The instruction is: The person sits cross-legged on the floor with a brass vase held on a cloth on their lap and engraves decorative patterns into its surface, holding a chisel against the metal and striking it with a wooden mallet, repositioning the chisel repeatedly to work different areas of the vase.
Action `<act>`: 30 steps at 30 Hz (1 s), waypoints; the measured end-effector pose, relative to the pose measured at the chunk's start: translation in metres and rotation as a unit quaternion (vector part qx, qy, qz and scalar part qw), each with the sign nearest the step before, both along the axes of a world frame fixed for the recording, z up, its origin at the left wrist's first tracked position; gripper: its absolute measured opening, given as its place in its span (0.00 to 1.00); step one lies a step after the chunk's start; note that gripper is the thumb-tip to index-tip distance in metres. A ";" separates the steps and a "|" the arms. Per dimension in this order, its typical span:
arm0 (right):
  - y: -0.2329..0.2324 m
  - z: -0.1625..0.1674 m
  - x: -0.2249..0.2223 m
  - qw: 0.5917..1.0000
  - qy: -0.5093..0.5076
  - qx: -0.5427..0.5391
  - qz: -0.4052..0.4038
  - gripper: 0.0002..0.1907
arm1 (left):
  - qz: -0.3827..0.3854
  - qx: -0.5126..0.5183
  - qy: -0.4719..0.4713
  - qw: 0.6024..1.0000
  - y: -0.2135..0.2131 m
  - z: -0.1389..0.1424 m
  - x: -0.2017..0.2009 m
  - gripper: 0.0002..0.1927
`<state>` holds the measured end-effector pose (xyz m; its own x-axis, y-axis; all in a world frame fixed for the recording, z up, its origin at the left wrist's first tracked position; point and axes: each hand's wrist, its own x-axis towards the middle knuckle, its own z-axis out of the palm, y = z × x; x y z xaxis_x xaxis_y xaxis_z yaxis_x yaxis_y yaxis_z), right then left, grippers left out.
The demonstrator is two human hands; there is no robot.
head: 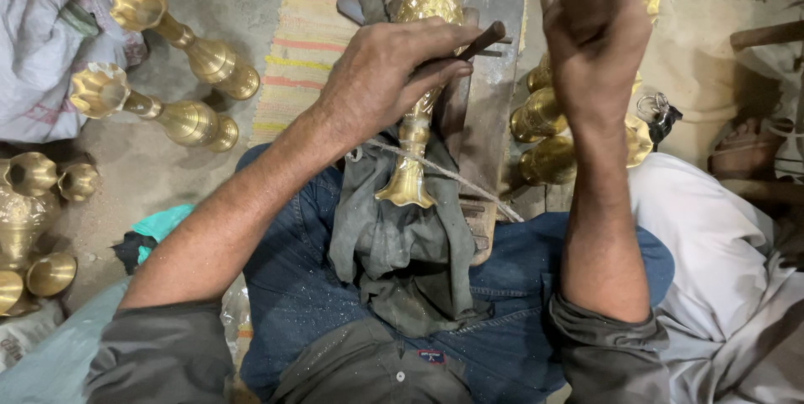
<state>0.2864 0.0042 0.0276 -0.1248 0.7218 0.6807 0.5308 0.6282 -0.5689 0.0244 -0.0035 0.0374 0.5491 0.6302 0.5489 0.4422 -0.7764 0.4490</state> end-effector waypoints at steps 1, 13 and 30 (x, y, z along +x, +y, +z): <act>0.000 0.000 0.001 0.999 0.036 -0.032 0.018 0.11 | 0.002 -0.009 -0.003 1.000 -0.002 0.002 0.000 0.17; -0.004 0.010 -0.006 0.987 -0.116 0.052 -0.097 0.14 | 0.011 -0.011 -0.004 1.000 -0.009 0.017 0.003 0.18; -0.013 0.024 -0.004 0.941 -0.265 0.146 -0.149 0.12 | -0.057 -0.075 -0.117 0.989 0.004 0.001 -0.013 0.12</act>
<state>0.2827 -0.0090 0.0513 -0.3246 0.5711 0.7540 0.8688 0.4951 -0.0009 0.0116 0.0006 0.0387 0.4893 0.6560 0.5747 0.2262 -0.7319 0.6428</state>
